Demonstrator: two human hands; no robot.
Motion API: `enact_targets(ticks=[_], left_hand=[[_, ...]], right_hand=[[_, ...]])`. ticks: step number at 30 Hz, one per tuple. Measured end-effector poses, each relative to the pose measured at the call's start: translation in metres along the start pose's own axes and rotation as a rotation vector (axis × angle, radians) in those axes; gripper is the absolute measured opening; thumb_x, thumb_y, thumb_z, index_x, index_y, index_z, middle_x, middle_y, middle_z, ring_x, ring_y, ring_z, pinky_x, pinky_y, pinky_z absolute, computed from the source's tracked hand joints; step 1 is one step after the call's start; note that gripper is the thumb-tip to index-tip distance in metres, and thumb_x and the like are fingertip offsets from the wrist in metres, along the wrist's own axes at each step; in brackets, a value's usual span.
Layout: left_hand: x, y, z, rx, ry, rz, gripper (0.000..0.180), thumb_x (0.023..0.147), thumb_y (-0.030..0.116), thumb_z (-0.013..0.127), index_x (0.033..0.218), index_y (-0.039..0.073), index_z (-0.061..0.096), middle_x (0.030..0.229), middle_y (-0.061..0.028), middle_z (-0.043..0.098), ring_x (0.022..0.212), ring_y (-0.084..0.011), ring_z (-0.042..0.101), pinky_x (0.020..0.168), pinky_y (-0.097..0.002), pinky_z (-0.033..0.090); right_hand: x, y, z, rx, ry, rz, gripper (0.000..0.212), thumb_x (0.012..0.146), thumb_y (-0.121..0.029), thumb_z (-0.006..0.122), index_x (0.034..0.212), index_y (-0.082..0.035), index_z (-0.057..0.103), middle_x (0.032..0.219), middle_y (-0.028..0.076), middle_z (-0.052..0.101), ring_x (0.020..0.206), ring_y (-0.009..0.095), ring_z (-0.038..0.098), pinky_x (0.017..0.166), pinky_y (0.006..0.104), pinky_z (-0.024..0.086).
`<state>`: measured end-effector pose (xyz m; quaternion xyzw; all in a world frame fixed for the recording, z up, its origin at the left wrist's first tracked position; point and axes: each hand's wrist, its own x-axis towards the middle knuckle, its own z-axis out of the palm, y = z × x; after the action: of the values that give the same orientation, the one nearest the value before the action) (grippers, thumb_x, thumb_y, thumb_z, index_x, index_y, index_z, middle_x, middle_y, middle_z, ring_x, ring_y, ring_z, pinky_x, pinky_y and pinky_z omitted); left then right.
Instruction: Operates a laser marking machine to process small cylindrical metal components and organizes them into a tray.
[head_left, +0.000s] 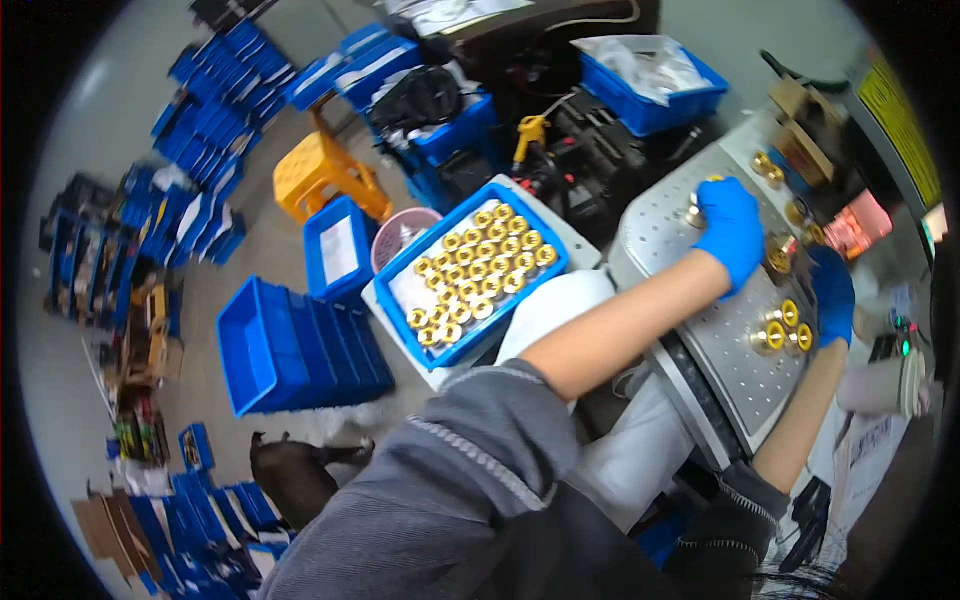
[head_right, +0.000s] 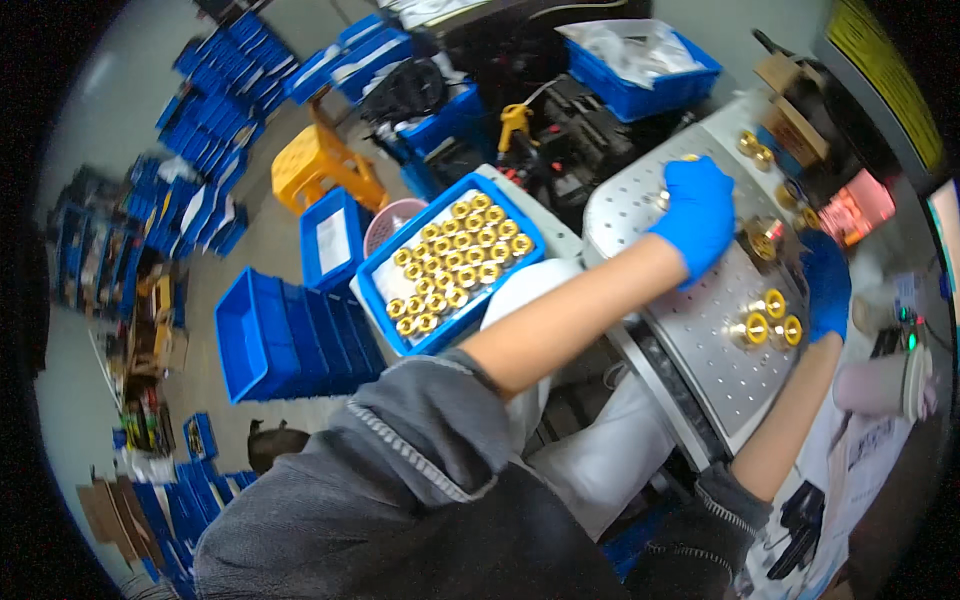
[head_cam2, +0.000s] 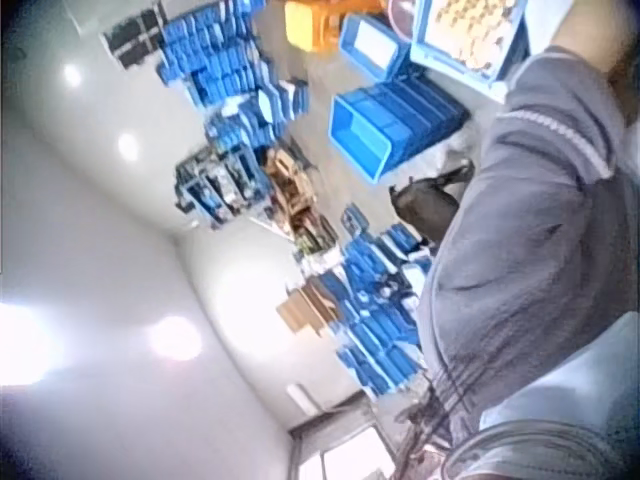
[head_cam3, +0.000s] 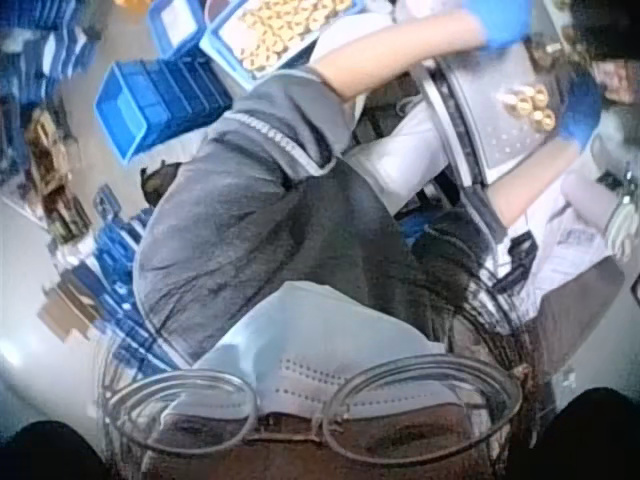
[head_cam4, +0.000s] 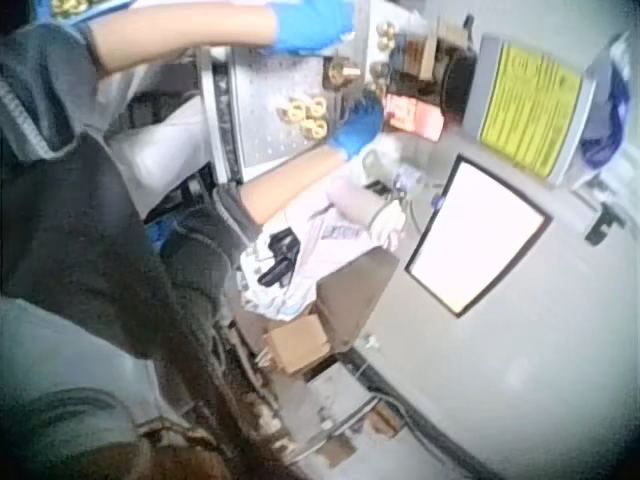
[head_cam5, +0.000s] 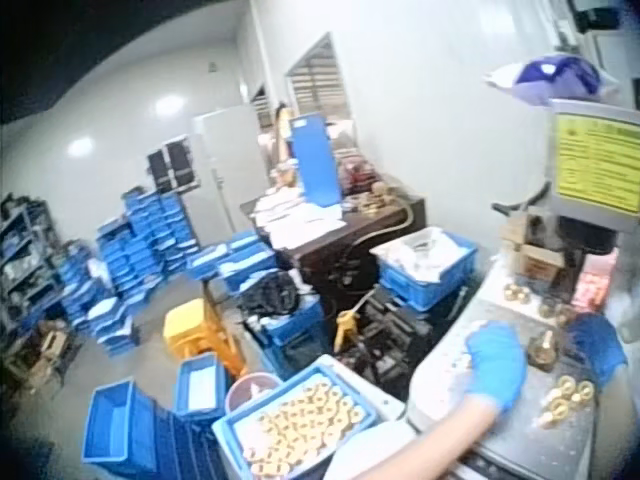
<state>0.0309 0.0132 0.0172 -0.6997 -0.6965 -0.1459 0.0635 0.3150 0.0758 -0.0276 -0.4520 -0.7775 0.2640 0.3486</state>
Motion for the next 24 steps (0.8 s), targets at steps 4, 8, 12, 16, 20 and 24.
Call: enact_targets(ticks=[4, 8, 12, 16, 20, 24], left_hand=[[0.002, 0.015, -0.040, 0.163, -0.432, 0.144, 0.020, 0.072, 0.023, 0.067, 0.089, 0.022, 0.077, 0.085, -0.0010, 0.069, 0.078, -0.0241, 0.063, 0.056, -0.0476, 0.040], [0.010, 0.021, -0.051, 0.188, -0.477, 0.103, 0.022, 0.075, 0.022, 0.065, 0.093, 0.023, 0.076, 0.090, -0.0016, 0.069, 0.079, -0.0222, 0.062, 0.055, -0.0472, 0.041], [0.006, 0.030, -0.010, 0.106, -0.013, 0.039, 0.014, 0.075, 0.026, 0.066, 0.083, 0.019, 0.074, 0.083, -0.0040, 0.070, 0.078, -0.0240, 0.066, 0.059, -0.0449, 0.046], [-0.002, -0.024, -0.030, -0.161, -0.035, 0.109, 0.015, 0.079, 0.024, 0.061, 0.079, 0.014, 0.073, 0.078, -0.0167, 0.068, 0.076, -0.0357, 0.067, 0.064, -0.0459, 0.051], [-0.011, -0.053, -0.030, -0.232, 0.179, 0.289, 0.014, 0.078, 0.020, 0.060, 0.082, 0.015, 0.073, 0.083, -0.0160, 0.068, 0.075, -0.0359, 0.066, 0.063, -0.0447, 0.050], [-0.049, -0.116, -0.065, -0.444, 0.202, 0.365, 0.029, 0.084, -0.004, 0.054, 0.107, 0.009, 0.067, 0.097, -0.0102, 0.067, 0.079, -0.0229, 0.066, 0.072, -0.0306, 0.052]], right_hand=[[-0.004, 0.007, -0.010, -0.313, -0.006, -0.049, 0.034, 0.087, -0.006, 0.053, 0.120, 0.000, 0.058, 0.123, 0.014, 0.060, 0.114, 0.025, 0.057, 0.096, 0.0340, 0.044], [-0.001, -0.001, -0.008, -0.505, 0.010, 0.005, 0.028, 0.087, -0.015, 0.059, 0.112, -0.005, 0.065, 0.114, 0.014, 0.066, 0.106, 0.028, 0.062, 0.092, 0.0351, 0.046], [-0.006, 0.006, -0.010, -0.704, 0.104, -0.114, 0.020, 0.091, -0.019, 0.055, 0.075, -0.008, 0.060, 0.071, 0.010, 0.056, 0.068, 0.026, 0.052, 0.064, 0.0375, 0.043], [0.000, -0.061, 0.039, 0.698, 0.401, 0.562, 0.033, 0.097, -0.039, 0.046, 0.081, -0.014, 0.061, 0.071, -0.001, 0.056, 0.061, 0.012, 0.050, 0.058, 0.0286, 0.043], [-0.008, -0.066, 0.028, 0.833, 0.326, 0.607, 0.031, 0.093, -0.030, 0.049, 0.108, -0.008, 0.064, 0.100, 0.008, 0.069, 0.086, 0.018, 0.063, 0.075, 0.0313, 0.052], [-0.003, -0.038, 0.030, 0.715, 0.309, 0.606, 0.023, 0.092, -0.027, 0.054, 0.101, -0.010, 0.067, 0.091, 0.004, 0.068, 0.076, 0.015, 0.063, 0.070, 0.0286, 0.052]])
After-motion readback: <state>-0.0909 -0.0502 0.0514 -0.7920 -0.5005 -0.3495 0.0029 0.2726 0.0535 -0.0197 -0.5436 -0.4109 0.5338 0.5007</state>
